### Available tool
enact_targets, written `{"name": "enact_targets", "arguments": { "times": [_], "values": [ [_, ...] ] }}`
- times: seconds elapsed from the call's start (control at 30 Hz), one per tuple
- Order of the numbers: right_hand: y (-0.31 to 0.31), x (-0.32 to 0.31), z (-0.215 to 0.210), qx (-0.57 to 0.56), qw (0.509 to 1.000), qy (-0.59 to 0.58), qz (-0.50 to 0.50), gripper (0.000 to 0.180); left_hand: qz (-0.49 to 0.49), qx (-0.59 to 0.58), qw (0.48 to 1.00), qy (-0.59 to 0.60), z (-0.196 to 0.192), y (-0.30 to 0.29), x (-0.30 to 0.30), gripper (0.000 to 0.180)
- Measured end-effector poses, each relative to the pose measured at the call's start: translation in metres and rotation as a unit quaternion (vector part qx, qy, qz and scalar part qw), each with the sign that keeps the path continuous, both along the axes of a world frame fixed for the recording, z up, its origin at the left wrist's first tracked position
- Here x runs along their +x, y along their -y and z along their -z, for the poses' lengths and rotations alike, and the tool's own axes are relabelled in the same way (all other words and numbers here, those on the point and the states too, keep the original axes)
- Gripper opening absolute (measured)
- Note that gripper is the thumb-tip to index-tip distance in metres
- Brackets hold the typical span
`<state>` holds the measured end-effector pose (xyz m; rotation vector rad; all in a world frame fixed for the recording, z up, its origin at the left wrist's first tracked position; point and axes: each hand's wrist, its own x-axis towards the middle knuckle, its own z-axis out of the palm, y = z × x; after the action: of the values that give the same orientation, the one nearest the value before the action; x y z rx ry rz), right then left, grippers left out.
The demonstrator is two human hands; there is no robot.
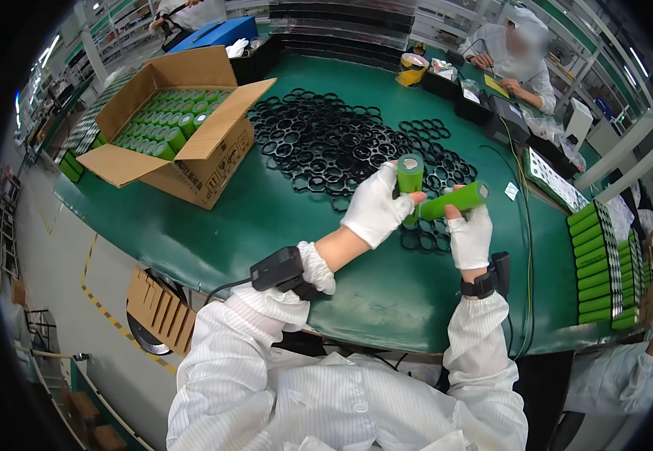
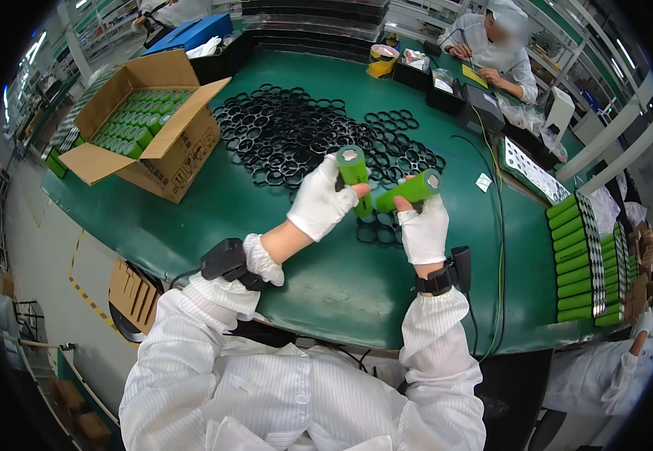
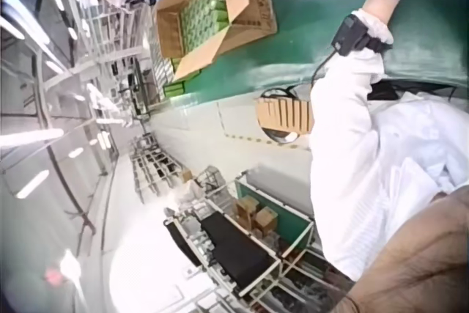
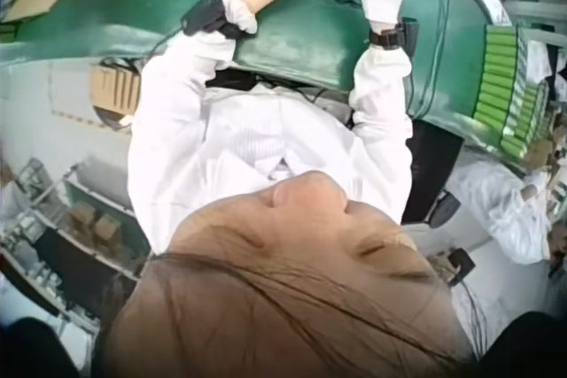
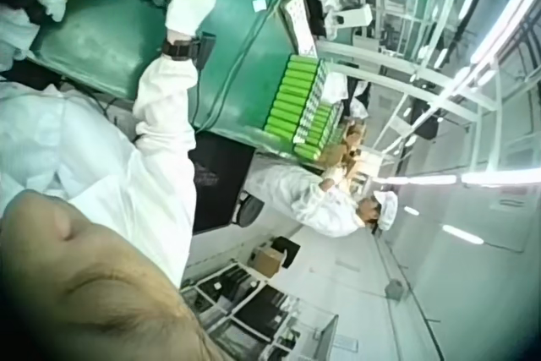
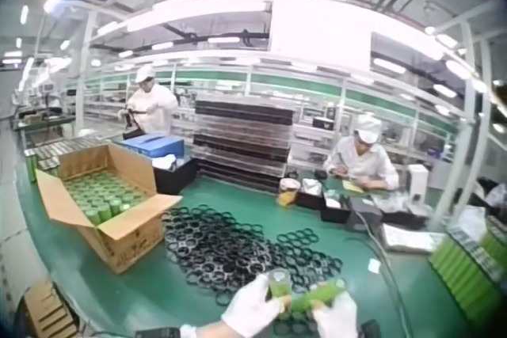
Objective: Assembling battery cells into plastic holders to form packs on an industrial assembly line.
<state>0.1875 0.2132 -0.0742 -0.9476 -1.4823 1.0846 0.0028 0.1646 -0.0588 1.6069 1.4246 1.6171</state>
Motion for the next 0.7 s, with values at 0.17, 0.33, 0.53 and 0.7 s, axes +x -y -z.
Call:
{"name": "enact_targets", "arguments": {
  "times": [0.17, 0.33, 0.53, 0.7],
  "values": [
    [-0.003, 0.007, 0.002, 0.048, 0.992, 0.114, 0.014, 0.033, 0.003, -0.038, 0.998, -0.059, 0.013, -0.007, 0.017, 0.049],
    [-0.007, 0.003, 0.009, 0.099, 0.97, 0.22, 0.018, 0.037, -0.02, -0.007, 0.992, -0.122, 0.022, -0.011, 0.018, 0.048],
    [-0.01, 0.003, 0.004, 0.106, 0.96, 0.259, 0.016, 0.04, 0.004, -0.051, 0.987, -0.154, 0.014, -0.016, 0.025, 0.046],
    [-0.014, 0.008, 0.006, 0.052, 0.974, 0.214, -0.063, 0.046, 0.062, -0.117, 0.982, -0.132, 0.02, -0.018, 0.014, 0.045]
  ]
}}
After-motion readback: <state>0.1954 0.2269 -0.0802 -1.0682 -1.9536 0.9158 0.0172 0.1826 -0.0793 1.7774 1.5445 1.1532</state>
